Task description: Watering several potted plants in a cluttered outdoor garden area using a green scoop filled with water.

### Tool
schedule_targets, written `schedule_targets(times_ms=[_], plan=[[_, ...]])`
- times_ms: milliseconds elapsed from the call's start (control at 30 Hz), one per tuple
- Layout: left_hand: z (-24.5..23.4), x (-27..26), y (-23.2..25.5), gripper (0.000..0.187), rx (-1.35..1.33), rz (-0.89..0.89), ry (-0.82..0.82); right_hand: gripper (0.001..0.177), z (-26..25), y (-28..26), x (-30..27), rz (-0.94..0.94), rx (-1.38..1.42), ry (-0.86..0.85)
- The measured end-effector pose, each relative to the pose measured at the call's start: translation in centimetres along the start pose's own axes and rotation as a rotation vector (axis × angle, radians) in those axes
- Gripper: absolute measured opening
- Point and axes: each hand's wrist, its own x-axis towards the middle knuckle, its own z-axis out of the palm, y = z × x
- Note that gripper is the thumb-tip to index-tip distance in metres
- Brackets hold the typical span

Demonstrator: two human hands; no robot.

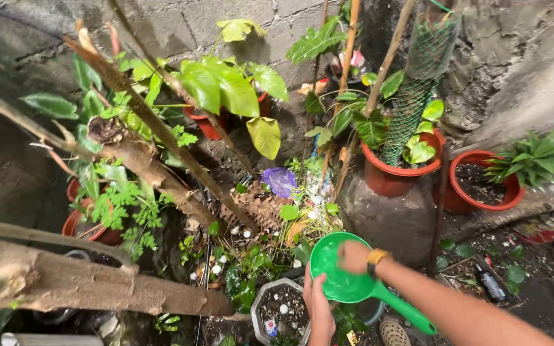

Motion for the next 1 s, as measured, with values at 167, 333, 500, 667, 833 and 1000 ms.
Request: schedule_targets(times_ms=[167,333,500,667,833,1000], plan=[[-1.6,4.0,-4.7,0.070,0.117,0.175,-0.015,0.027,2.0,-0.8,-2.0,0.245,0.294,-0.215],[0.2,2.4,-2.1,0.071,0.034,-0.095,0.057,0.024,-0.7,-1.5,0.3,0.226,0.542,-0.188],[0.2,2.7,-2.2,0.075,0.063,-0.072,0.025,0.026,-3.6,-2.6,1.0,0.040,0.188,-0.039],[1.6,3.2,-1.6,0.075,0.083,-0.069,0.012,0.036,-1.5,-0.6,0.3,0.026,-0.073,-0.024],[0.6,7.6,-5.6,0.069,0.076,0.017,-0.096,0.043,2.4,1.8,-2.6,0.257,-0.051,-0.143],[1.2,12.7,-9.7,0.064,-0.095,0.074,-0.211,0.038,-6.7,0.5,-0.4,-0.088,2.158,-0.600]])
